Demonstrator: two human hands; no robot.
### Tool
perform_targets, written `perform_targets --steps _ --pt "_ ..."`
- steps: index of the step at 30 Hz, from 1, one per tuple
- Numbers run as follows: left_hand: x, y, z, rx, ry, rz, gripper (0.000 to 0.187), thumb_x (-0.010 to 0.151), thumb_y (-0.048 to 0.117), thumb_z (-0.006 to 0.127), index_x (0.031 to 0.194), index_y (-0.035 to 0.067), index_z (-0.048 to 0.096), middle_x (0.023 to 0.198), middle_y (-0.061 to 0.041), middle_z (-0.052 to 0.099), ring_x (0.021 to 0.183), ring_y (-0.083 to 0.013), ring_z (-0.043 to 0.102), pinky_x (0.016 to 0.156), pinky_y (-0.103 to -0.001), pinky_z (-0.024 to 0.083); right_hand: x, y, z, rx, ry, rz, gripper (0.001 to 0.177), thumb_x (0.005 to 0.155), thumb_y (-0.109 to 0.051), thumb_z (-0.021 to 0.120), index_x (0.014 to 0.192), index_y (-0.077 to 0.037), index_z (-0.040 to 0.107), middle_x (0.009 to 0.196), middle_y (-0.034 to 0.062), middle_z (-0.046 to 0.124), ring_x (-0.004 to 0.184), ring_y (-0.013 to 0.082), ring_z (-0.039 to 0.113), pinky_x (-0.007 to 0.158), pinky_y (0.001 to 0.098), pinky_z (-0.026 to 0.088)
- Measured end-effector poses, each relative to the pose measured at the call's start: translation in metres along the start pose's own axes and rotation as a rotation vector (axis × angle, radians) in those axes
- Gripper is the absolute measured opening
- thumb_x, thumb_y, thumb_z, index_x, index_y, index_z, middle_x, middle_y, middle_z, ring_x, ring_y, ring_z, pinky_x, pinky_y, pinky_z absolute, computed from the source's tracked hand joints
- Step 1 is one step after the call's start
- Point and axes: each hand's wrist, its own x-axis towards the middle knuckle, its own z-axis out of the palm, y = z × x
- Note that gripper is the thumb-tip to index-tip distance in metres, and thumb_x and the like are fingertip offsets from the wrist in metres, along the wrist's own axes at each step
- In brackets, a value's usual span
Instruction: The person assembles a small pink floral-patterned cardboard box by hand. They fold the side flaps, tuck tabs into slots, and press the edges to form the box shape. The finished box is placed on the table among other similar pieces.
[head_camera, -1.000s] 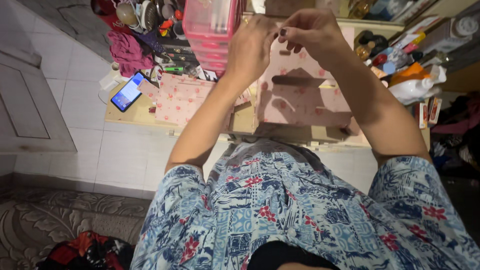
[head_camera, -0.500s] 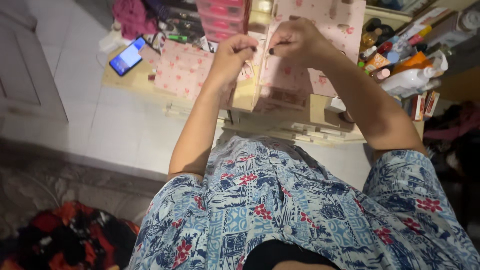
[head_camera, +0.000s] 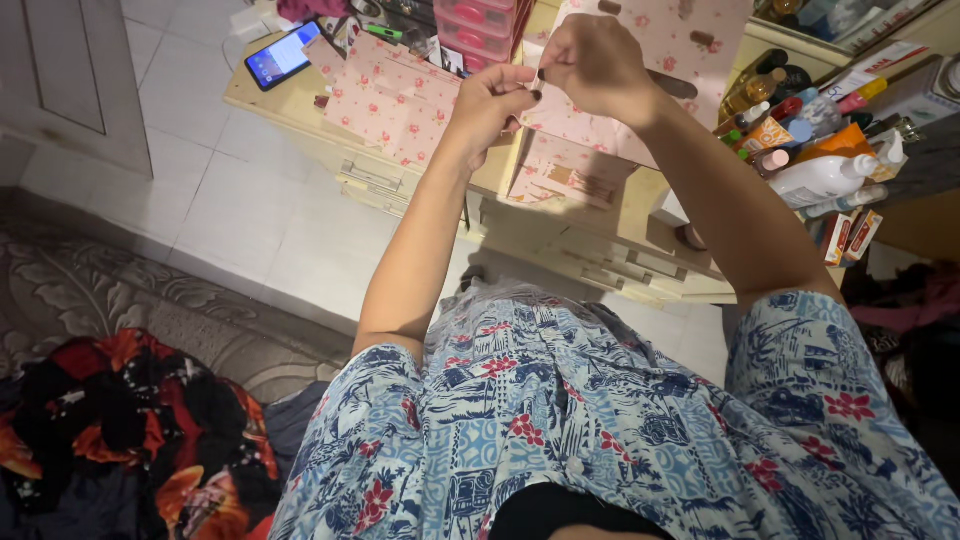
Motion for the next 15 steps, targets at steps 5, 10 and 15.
perform_targets --steps 5,10,15 --pt "0.006 0.001 0.003 -0.031 0.03 -0.022 0.027 0.078 -0.003 0.073 0.105 -0.002 0.072 0.085 -0.003 0.074 0.067 -0.0077 0.066 0.057 -0.022 0.052 0.004 0.011 0.006 -0.049 0.066 -0.105 0.006 0.087 -0.009 0.071 0.088 -0.007 0.076 0.093 0.0116 0.071 0.085 0.0309 0.07 0.072 0.0435 0.052" --pt "0.008 0.0 0.004 -0.056 0.046 -0.021 0.026 0.077 -0.005 0.073 0.103 -0.003 0.072 0.082 -0.005 0.072 0.059 -0.0086 0.06 0.05 -0.024 0.046 0.013 0.019 0.007 -0.051 0.069 -0.123 0.006 0.085 -0.007 0.069 0.088 -0.006 0.074 0.091 0.0119 0.07 0.085 0.0318 0.069 0.072 0.0438 0.053" --pt "0.009 -0.001 0.002 -0.05 0.039 -0.047 0.024 0.079 -0.003 0.074 0.103 -0.001 0.073 0.083 -0.004 0.072 0.06 -0.007 0.061 0.051 -0.022 0.047 0.017 0.023 0.0 -0.029 -0.007 -0.116 0.012 0.082 -0.002 0.069 0.089 -0.007 0.078 0.088 0.0134 0.072 0.082 0.0306 0.071 0.071 0.0414 0.053"
